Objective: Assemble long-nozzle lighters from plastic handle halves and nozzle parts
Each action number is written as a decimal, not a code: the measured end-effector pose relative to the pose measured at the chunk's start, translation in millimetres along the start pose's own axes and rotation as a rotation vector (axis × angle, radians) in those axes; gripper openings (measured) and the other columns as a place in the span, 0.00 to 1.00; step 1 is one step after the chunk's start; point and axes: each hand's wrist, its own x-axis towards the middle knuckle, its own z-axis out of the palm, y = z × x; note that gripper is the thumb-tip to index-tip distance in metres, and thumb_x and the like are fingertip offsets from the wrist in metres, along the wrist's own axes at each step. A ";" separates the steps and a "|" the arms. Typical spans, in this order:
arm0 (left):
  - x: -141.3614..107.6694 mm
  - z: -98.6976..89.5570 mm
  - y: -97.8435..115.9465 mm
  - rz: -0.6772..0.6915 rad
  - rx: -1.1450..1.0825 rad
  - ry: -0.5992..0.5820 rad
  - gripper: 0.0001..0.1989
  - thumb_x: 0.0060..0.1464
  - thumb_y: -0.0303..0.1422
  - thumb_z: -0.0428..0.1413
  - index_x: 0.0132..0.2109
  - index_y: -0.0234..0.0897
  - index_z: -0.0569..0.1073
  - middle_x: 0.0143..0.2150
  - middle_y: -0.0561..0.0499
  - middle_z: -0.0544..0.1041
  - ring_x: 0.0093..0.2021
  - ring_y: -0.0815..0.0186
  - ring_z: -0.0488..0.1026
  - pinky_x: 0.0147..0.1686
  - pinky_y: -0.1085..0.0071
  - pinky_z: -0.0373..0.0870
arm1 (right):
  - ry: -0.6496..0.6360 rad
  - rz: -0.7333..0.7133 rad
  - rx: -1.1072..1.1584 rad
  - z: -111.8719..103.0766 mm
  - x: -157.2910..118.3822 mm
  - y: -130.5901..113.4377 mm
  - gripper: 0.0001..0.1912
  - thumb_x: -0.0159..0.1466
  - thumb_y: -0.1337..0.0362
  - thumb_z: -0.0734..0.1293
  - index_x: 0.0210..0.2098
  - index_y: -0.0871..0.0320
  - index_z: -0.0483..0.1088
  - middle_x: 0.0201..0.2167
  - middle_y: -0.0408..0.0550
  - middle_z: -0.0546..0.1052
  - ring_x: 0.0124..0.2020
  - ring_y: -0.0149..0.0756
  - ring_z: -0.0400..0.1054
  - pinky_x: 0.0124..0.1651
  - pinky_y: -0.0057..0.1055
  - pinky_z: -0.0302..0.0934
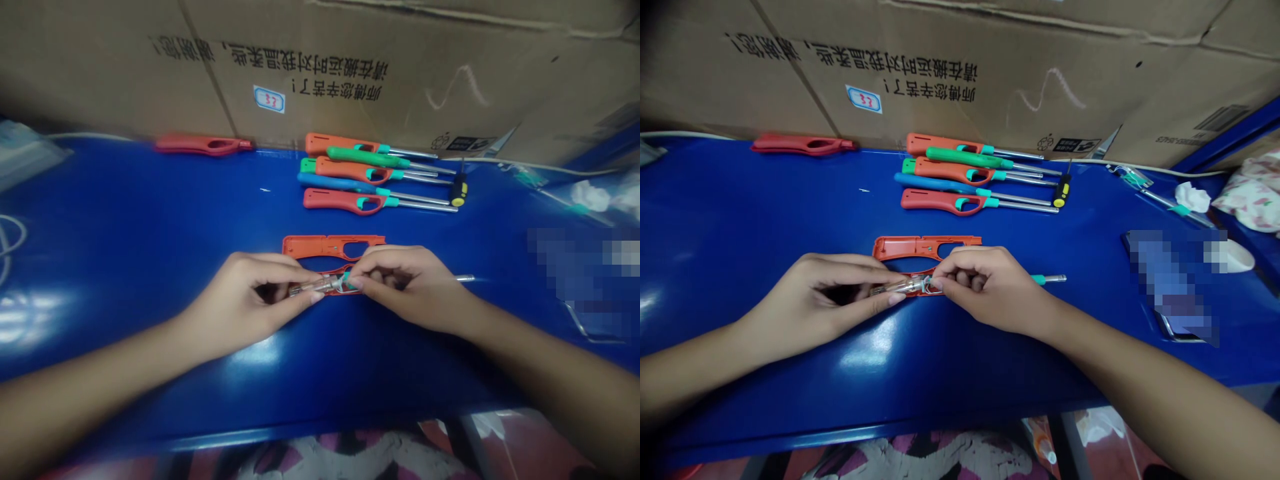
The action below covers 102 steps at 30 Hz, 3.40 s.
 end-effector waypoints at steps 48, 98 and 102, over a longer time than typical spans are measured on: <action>1.7 1.5 1.1 0.036 -0.067 -0.034 0.12 0.60 0.31 0.62 0.51 0.42 0.82 0.38 0.49 0.82 0.32 0.69 0.77 0.29 0.77 0.73 | 0.012 0.029 -0.019 2.0 -1.9 -1.4 0.08 0.65 0.63 0.69 0.33 0.61 0.79 0.22 0.41 0.70 0.19 0.22 0.56 0.20 0.22 0.50; 1.3 -9.4 2.0 0.119 0.087 -0.012 0.11 0.61 0.34 0.62 0.50 0.44 0.83 0.43 0.50 0.81 0.38 0.69 0.79 0.39 0.75 0.77 | 0.113 -0.016 -0.113 0.7 -4.1 -0.6 0.13 0.68 0.58 0.67 0.33 0.59 0.80 0.31 0.48 0.80 0.26 0.28 0.67 0.24 0.24 0.57; 1.9 -18.8 2.5 0.200 0.201 -0.042 0.12 0.62 0.32 0.61 0.51 0.44 0.82 0.43 0.51 0.79 0.40 0.70 0.77 0.41 0.75 0.74 | 0.122 -0.022 -0.125 0.4 -3.8 -1.2 0.12 0.68 0.60 0.67 0.35 0.60 0.80 0.32 0.48 0.80 0.24 0.25 0.64 0.22 0.23 0.55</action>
